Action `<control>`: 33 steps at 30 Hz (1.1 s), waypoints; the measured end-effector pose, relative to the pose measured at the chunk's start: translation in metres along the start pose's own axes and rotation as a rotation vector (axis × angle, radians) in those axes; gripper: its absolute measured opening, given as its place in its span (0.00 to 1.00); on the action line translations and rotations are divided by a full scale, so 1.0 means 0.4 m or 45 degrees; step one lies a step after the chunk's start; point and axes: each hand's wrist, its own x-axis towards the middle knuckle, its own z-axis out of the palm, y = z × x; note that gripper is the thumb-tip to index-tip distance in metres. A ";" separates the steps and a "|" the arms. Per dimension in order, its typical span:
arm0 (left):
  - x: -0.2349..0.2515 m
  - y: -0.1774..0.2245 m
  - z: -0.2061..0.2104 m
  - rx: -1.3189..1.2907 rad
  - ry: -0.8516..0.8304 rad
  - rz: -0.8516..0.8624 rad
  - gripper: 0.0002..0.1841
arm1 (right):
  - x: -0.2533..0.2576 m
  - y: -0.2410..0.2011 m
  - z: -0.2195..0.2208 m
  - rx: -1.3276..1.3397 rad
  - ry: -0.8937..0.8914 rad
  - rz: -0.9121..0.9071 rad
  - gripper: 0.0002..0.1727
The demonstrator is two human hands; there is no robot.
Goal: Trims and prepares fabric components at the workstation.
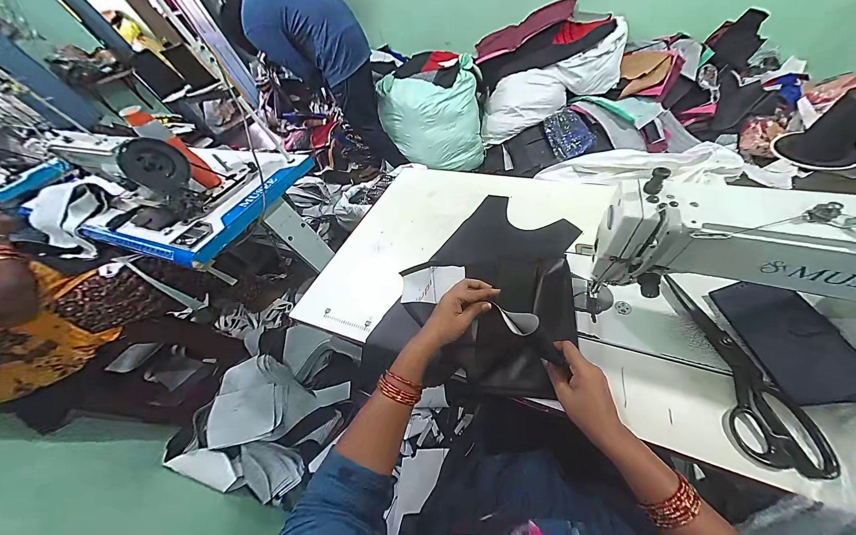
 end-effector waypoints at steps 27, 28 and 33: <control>0.104 -0.009 -0.037 0.101 -0.396 -0.189 0.10 | 0.008 0.020 -0.004 0.129 -0.041 0.058 0.14; 0.108 -0.009 -0.041 0.092 -0.419 -0.204 0.11 | 0.008 0.020 -0.003 0.131 -0.040 0.059 0.14; 0.120 -0.008 -0.046 0.127 -0.466 -0.223 0.11 | 0.008 0.018 -0.004 0.133 -0.038 0.059 0.14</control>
